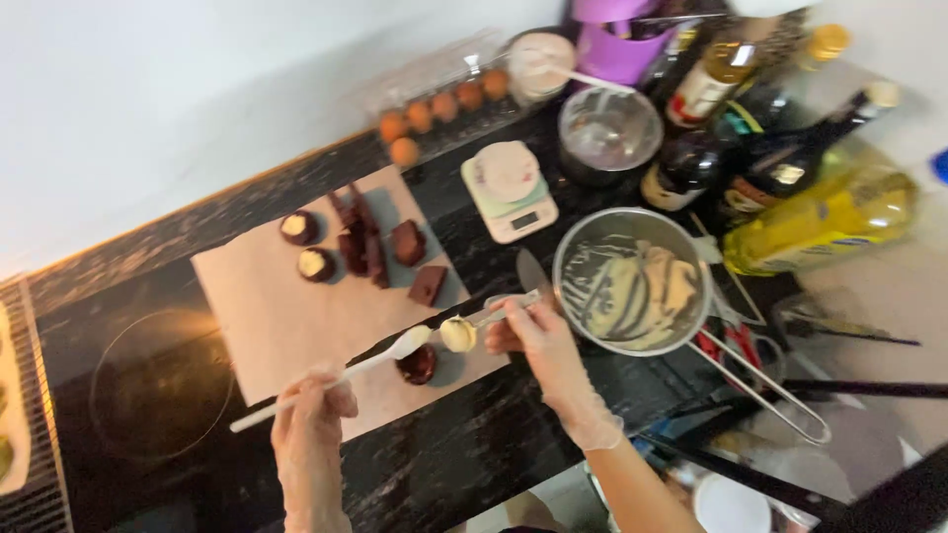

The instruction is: Prepare and fill chocolate desserts on a kitchen counter.

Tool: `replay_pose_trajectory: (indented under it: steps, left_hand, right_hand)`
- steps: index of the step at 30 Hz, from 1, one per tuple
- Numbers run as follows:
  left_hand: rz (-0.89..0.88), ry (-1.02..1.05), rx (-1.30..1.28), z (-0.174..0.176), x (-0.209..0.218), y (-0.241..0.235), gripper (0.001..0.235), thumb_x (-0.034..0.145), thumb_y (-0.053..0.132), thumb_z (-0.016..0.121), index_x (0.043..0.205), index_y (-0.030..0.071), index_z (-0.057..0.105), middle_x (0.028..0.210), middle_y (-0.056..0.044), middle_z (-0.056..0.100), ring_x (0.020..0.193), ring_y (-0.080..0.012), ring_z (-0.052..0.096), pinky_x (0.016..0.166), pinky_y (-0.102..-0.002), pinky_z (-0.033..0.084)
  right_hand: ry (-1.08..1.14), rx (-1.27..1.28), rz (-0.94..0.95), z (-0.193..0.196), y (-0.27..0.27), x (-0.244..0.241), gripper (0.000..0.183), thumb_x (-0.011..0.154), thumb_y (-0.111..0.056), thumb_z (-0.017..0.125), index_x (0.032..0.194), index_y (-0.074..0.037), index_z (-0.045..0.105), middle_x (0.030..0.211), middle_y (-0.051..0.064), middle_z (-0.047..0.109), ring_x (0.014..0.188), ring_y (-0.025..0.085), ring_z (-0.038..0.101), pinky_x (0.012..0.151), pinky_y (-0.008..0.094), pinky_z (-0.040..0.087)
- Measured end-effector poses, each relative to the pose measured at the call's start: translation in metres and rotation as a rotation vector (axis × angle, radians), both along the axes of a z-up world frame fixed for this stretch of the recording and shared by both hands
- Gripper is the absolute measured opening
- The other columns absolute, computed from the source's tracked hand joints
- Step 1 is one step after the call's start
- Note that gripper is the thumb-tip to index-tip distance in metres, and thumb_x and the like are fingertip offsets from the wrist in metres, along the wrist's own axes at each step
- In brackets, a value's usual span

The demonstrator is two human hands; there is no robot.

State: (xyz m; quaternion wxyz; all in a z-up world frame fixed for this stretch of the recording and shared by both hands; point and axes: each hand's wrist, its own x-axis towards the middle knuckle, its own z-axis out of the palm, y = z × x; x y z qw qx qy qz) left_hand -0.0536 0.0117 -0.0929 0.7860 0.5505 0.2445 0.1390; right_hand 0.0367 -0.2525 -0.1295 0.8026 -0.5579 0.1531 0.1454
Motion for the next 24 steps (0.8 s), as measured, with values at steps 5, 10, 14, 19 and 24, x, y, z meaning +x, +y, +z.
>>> replay_pose_trajectory:
  steps: [5, 10, 14, 19, 24]
  left_hand:
    - [0.073, 0.398, 0.140, -0.003, -0.028, 0.005, 0.031, 0.107, 0.028, 0.050, 0.096, 0.003, 0.064, 0.081, -0.008, 0.060, 0.076, -0.0171, 0.055, 0.072, -0.030, 0.045]
    - [-0.032, 0.196, 0.394, -0.049, -0.060, 0.014, 0.029, 0.106, 0.025, 0.051, 0.095, 0.004, 0.067, 0.085, -0.006, 0.065, 0.082, -0.0138, 0.059, 0.079, -0.028, 0.048]
    - [-0.136, 0.166, 0.655, -0.035, -0.059, 0.002, 0.018, 0.100, 0.015, 0.056, 0.093, 0.004, 0.070, 0.085, -0.007, 0.070, 0.083, -0.0158, 0.066, 0.078, -0.029, 0.052]
    - [-0.213, 0.047, 0.795, -0.021, -0.056, -0.008, 0.015, 0.093, 0.003, 0.060, 0.103, 0.005, 0.071, 0.095, -0.008, 0.071, 0.081, -0.0157, 0.069, 0.073, -0.028, 0.053]
    - [-0.289, -0.009, 0.862, -0.022, -0.053, -0.012, 0.028, 0.088, -0.003, 0.064, 0.112, 0.006, 0.074, 0.095, -0.008, 0.069, 0.068, -0.0128, 0.065, 0.061, -0.024, 0.051]
  right_hand:
    - [0.011, -0.074, 0.139, -0.028, 0.049, -0.006, 0.031, 0.103, -0.026, 0.056, 0.108, -0.002, 0.074, 0.084, 0.007, 0.072, 0.073, 0.014, 0.071, 0.071, 0.031, 0.061]
    - [-0.090, -0.210, 0.135, -0.047, 0.071, -0.014, 0.028, 0.103, -0.023, 0.057, 0.109, -0.002, 0.074, 0.082, 0.007, 0.074, 0.071, 0.012, 0.071, 0.066, 0.028, 0.061]
    - [-0.115, -0.280, 0.137, -0.053, 0.076, -0.016, 0.025, 0.102, -0.023, 0.058, 0.108, -0.004, 0.074, 0.079, 0.007, 0.075, 0.068, 0.012, 0.072, 0.065, 0.027, 0.060]
    - [-0.118, -0.331, 0.143, -0.053, 0.077, -0.017, 0.025, 0.101, -0.022, 0.059, 0.107, -0.003, 0.075, 0.080, 0.007, 0.077, 0.068, 0.013, 0.074, 0.065, 0.027, 0.060]
    - [-0.144, -0.379, 0.165, -0.046, 0.078, -0.020, 0.026, 0.101, -0.022, 0.059, 0.107, -0.003, 0.075, 0.081, 0.007, 0.078, 0.070, 0.013, 0.075, 0.066, 0.027, 0.061]
